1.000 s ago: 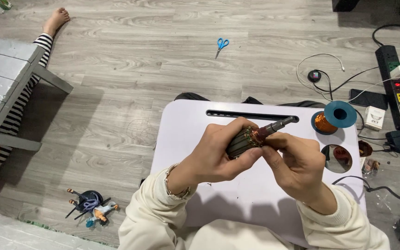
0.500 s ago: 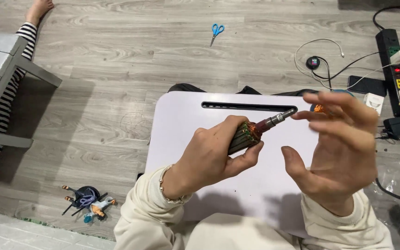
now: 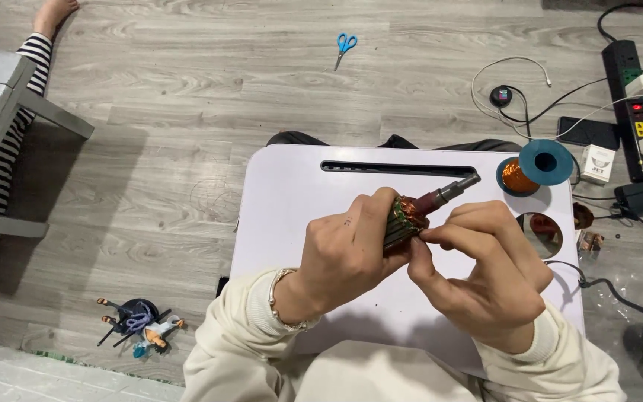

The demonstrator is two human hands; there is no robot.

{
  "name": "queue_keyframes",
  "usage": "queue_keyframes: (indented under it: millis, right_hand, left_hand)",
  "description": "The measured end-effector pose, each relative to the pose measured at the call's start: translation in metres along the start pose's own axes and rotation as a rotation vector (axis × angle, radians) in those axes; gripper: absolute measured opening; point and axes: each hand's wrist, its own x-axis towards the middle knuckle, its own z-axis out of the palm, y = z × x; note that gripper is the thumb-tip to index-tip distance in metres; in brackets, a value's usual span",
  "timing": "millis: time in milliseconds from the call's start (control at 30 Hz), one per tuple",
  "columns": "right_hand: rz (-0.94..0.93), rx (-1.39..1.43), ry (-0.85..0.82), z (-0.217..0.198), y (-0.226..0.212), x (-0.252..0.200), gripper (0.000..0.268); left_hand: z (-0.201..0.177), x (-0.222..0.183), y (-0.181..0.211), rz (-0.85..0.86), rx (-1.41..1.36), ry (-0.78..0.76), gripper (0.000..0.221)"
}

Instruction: Winding copper wire onto a motor armature at a workstation

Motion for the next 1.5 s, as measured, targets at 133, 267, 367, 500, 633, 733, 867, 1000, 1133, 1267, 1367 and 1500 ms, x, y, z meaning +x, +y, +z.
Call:
queue_keyframes:
  millis: [133, 267, 367, 500, 633, 733, 867, 1000, 1133, 1267, 1367, 1500]
  right_hand:
    - [-0.008, -0.049, -0.007, -0.002, -0.003, -0.002, 0.025]
    - [-0.009, -0.088, -0.024, -0.003, -0.004, -0.005, 0.024]
    - [-0.005, -0.107, -0.036, -0.004, -0.004, -0.006, 0.024]
    - [-0.017, -0.115, -0.038, -0.003, 0.000, -0.009, 0.024]
    - [-0.020, -0.123, -0.028, -0.002, 0.001, -0.009, 0.024]
    - [-0.050, -0.110, -0.030, -0.001, 0.003, -0.007, 0.026]
    - [-0.051, -0.078, -0.027, 0.000, 0.007, -0.007, 0.026]
    - [-0.025, 0.152, 0.024, -0.002, 0.022, -0.009, 0.026]
    - [0.120, 0.388, 0.014, 0.000, 0.025, -0.004, 0.041]
    - [0.323, 0.583, -0.181, -0.004, 0.019, 0.004, 0.037]
    - [0.396, 0.533, -0.199, -0.007, 0.018, 0.002, 0.026]
    - [0.321, 0.516, -0.169, -0.007, 0.016, 0.007, 0.008]
  left_hand:
    - [0.002, -0.002, 0.001, -0.029, -0.044, 0.006, 0.051]
    - [0.004, -0.003, 0.001, -0.003, 0.021, 0.023, 0.048]
    - [0.004, -0.004, 0.001, -0.008, 0.012, 0.017, 0.048]
    - [0.004, -0.004, 0.000, 0.003, 0.022, 0.023, 0.048]
    - [0.004, -0.003, 0.002, 0.006, 0.025, 0.031, 0.042]
    - [0.005, -0.003, 0.001, -0.002, 0.014, 0.026, 0.046]
    - [0.006, -0.005, -0.002, -0.014, -0.020, 0.012, 0.048]
    - [-0.001, 0.005, -0.004, -0.159, -0.300, -0.016, 0.040]
    - [-0.009, 0.007, -0.011, -0.298, -0.467, -0.047, 0.035]
    - [-0.013, 0.010, -0.015, -0.337, -0.649, -0.108, 0.029]
    - [-0.012, 0.010, -0.016, -0.365, -0.782, -0.149, 0.026]
    - [-0.009, 0.012, -0.014, -0.372, -0.955, -0.204, 0.022]
